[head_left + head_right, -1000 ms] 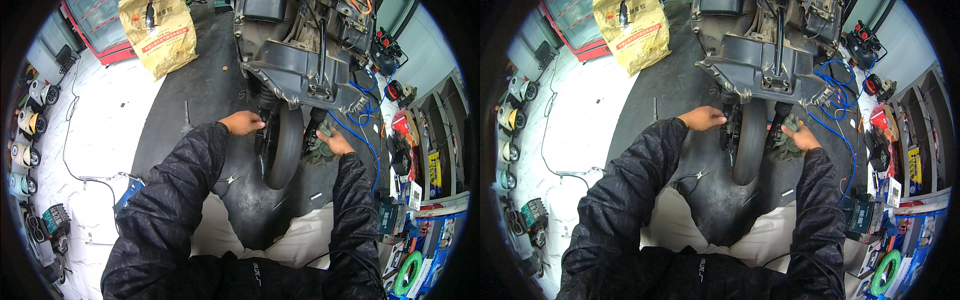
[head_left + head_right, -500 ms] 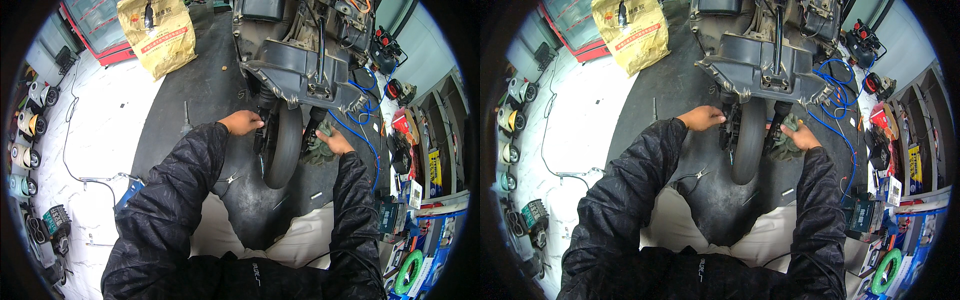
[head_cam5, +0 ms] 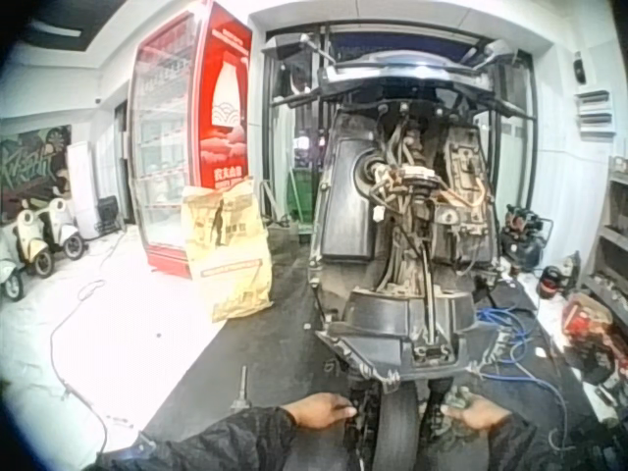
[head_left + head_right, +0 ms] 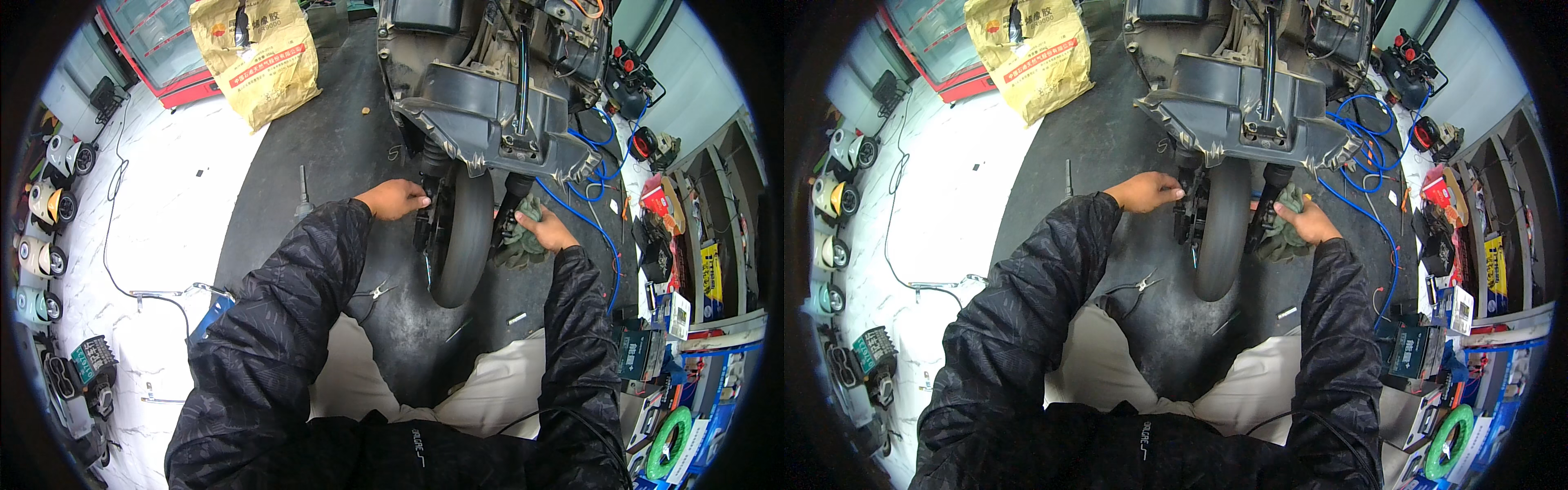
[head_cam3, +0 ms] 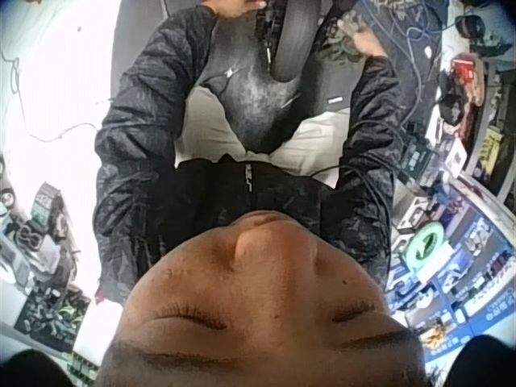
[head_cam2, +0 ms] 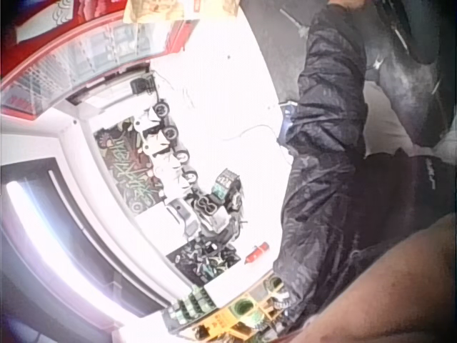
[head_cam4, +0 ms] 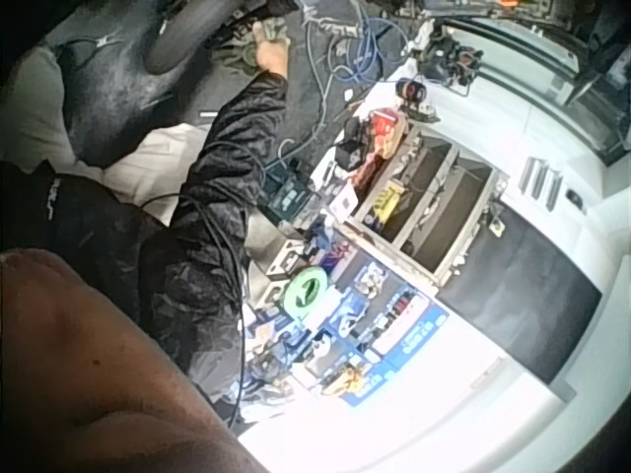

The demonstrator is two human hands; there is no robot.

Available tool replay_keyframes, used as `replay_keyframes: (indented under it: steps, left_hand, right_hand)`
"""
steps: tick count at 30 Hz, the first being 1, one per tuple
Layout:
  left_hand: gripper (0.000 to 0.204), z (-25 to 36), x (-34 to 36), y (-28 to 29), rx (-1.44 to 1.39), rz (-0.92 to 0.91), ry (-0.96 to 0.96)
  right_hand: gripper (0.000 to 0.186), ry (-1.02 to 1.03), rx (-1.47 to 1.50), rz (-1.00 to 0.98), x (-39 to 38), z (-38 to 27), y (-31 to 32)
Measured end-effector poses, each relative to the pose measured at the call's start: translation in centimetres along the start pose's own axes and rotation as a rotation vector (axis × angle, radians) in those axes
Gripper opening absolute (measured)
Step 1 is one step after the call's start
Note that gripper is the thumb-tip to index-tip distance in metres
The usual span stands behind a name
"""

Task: The person works on the rear wheel and brake assembly of a scooter, using a cloth to wipe components and a soldering iron to heat a small metal piece. They manipulate the wheel and brake parts with both hands, then switch to soldering a small component.

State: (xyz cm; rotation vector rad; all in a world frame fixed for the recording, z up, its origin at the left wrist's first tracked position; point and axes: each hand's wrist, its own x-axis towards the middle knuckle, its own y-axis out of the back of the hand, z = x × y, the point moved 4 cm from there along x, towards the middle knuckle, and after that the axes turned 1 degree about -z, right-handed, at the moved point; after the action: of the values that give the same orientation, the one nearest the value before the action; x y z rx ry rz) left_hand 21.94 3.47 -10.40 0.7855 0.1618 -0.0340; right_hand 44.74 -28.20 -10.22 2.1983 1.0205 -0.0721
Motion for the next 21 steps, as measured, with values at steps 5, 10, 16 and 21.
replay_keyframes:
  steps: [5,10,16,21]
  left_hand:
    - [0.050,-0.02,0.09,0.02,-0.004,0.001,-0.005]
    - [0.050,-0.12,0.15,-0.05,-0.010,-0.001,-0.004]
    - [0.050,-0.11,0.13,-0.07,-0.015,0.000,-0.012]
    - [0.050,-0.01,0.11,-0.05,-0.013,-0.006,-0.012]
  right_hand:
    - [0.067,-0.019,0.038,-0.014,-0.24,-0.12,0.04]
    - [0.066,-0.003,0.025,-0.006,-0.18,-0.09,-0.04]
    - [0.069,-0.020,0.049,-0.057,0.10,0.21,-0.06]
    - [0.070,-0.044,0.040,-0.057,0.26,0.49,0.00]
